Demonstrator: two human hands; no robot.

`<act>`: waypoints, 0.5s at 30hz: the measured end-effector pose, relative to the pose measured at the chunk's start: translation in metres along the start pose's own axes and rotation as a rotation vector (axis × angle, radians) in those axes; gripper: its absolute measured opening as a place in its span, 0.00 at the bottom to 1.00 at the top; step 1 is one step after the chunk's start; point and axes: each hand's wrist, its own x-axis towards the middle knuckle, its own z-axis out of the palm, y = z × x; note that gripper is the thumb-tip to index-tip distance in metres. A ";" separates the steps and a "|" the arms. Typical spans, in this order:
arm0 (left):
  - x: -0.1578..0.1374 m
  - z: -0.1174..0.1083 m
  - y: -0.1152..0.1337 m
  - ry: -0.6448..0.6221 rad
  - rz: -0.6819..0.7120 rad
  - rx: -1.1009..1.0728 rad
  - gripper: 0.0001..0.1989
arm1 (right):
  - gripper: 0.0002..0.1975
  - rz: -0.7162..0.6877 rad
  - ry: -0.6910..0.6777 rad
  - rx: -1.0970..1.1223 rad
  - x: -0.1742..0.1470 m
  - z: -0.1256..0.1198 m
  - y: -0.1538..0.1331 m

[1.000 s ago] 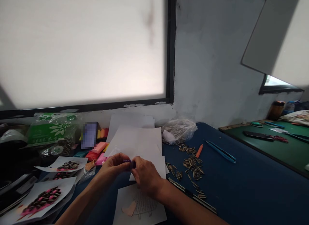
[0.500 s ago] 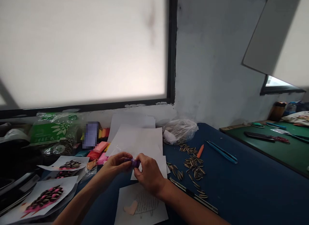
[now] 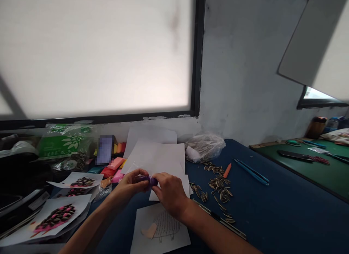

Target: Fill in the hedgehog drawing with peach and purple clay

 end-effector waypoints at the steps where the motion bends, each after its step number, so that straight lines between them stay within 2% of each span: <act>1: 0.000 0.001 0.000 0.000 0.009 0.000 0.25 | 0.09 0.003 -0.003 -0.007 0.000 -0.001 0.000; 5: 0.000 0.006 0.002 -0.033 0.014 0.058 0.22 | 0.02 0.013 -0.022 -0.026 -0.001 -0.002 0.000; 10: -0.003 0.002 0.013 -0.095 -0.022 0.149 0.16 | 0.03 0.018 -0.009 0.035 -0.003 -0.001 -0.001; 15: -0.008 -0.008 0.024 -0.117 -0.038 0.135 0.20 | 0.05 0.042 0.007 0.183 -0.002 -0.006 -0.006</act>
